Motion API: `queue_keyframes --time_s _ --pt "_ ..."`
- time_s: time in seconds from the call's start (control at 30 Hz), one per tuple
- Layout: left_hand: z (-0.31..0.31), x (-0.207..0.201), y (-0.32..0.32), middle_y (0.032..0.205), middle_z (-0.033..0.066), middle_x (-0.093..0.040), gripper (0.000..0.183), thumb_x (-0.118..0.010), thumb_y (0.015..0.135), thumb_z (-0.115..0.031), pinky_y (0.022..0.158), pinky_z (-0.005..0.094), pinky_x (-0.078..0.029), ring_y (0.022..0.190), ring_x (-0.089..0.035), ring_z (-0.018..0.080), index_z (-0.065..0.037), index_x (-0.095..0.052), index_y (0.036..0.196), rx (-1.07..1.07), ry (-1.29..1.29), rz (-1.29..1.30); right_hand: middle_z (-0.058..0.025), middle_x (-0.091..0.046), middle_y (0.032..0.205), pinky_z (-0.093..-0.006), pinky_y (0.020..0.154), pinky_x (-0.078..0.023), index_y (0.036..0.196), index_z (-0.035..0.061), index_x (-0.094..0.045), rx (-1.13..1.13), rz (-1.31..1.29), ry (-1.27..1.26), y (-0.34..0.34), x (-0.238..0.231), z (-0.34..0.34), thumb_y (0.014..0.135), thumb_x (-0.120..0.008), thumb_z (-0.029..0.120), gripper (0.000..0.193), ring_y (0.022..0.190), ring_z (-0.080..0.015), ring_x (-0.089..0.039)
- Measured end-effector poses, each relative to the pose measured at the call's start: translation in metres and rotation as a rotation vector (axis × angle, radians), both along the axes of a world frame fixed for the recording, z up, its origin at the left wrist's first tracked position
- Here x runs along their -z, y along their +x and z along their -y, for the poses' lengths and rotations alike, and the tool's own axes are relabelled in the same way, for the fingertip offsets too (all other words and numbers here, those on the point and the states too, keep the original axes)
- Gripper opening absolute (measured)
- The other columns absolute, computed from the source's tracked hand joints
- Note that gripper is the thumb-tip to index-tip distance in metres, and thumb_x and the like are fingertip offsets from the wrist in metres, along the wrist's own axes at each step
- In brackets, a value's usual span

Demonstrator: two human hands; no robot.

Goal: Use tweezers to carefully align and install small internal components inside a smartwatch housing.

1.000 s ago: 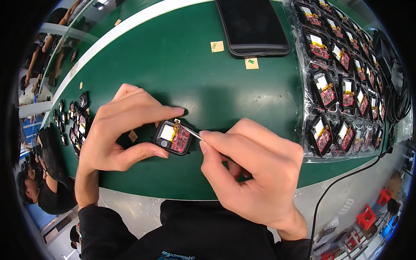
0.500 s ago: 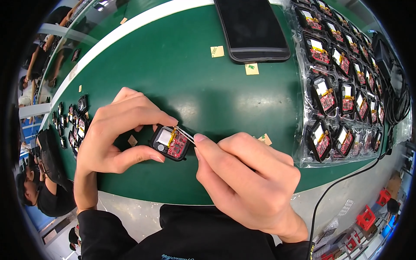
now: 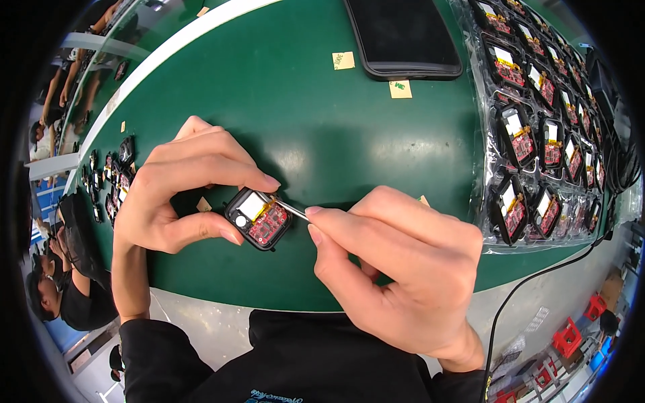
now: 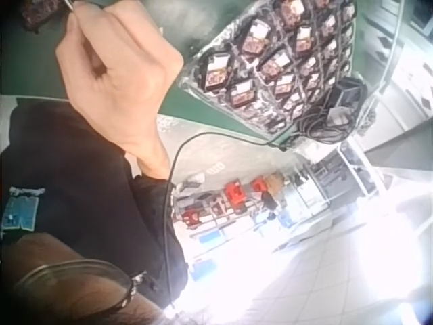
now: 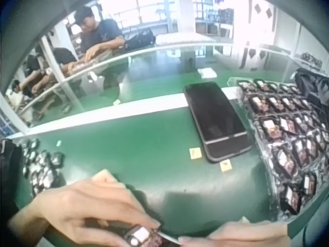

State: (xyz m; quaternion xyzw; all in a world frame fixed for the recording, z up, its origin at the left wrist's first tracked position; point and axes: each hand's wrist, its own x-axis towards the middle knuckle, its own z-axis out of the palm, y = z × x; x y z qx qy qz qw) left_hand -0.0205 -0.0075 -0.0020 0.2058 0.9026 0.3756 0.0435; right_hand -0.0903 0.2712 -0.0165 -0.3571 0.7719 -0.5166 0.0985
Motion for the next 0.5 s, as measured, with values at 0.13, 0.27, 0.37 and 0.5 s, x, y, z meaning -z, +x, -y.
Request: queue_keyframes --time_s 0.13,0.27,0.37,0.5 --pt "-0.0005 -0.0006 0.0006 0.099 0.0071 -0.079 0.060 -0.089 0.083 -0.049 0.087 0.0372 -0.038 0.088 -0.070 0.0224 0.000 -0.082 0.117 -0.004 -0.004 0.009 -0.0034 -0.068 0.074 -0.0222 0.050 -0.033 0.099 -0.0025 -0.087 -0.024 -0.009 0.016 -0.0013 0.0003 0.0020 0.081 -0.082 -0.010 0.020 0.054 -0.0050 -0.050" --pt "-0.0017 -0.0026 0.0001 0.099 0.0079 -0.078 0.058 -0.088 0.085 -0.050 0.088 0.0378 -0.038 0.087 -0.069 0.0228 -0.001 -0.082 0.115 -0.001 -0.014 0.029 -0.0032 -0.068 0.073 -0.0222 0.049 -0.033 0.099 -0.0025 -0.087 -0.031 -0.020 0.014 -0.0016 0.0010 0.0012 0.081 -0.082 -0.009 0.020 0.054 -0.0046 -0.050" --pt "-0.0018 -0.0017 -0.0011 0.099 0.0080 -0.079 0.057 -0.086 0.087 -0.050 0.087 0.0378 -0.038 0.086 -0.069 0.0232 -0.001 -0.082 0.114 0.006 -0.012 0.028 -0.0031 -0.068 0.073 -0.0221 0.049 -0.032 0.098 -0.0025 -0.086 -0.028 -0.012 0.012 -0.0011 0.0018 0.0010 0.080 -0.082 -0.009 0.020 0.053 -0.0043 -0.049" --pt "-0.0027 -0.0013 -0.0014 0.099 0.0078 -0.079 0.053 -0.085 0.088 -0.049 0.087 0.0379 -0.039 0.086 -0.069 0.0236 -0.002 -0.082 0.112 0.010 -0.010 0.019 -0.0034 -0.069 0.074 -0.0220 0.048 -0.032 0.098 -0.0019 -0.087 -0.017 -0.037 0.013 -0.0002 0.0033 0.0008 0.079 -0.082 -0.009 0.020 0.053 -0.0040 -0.049"
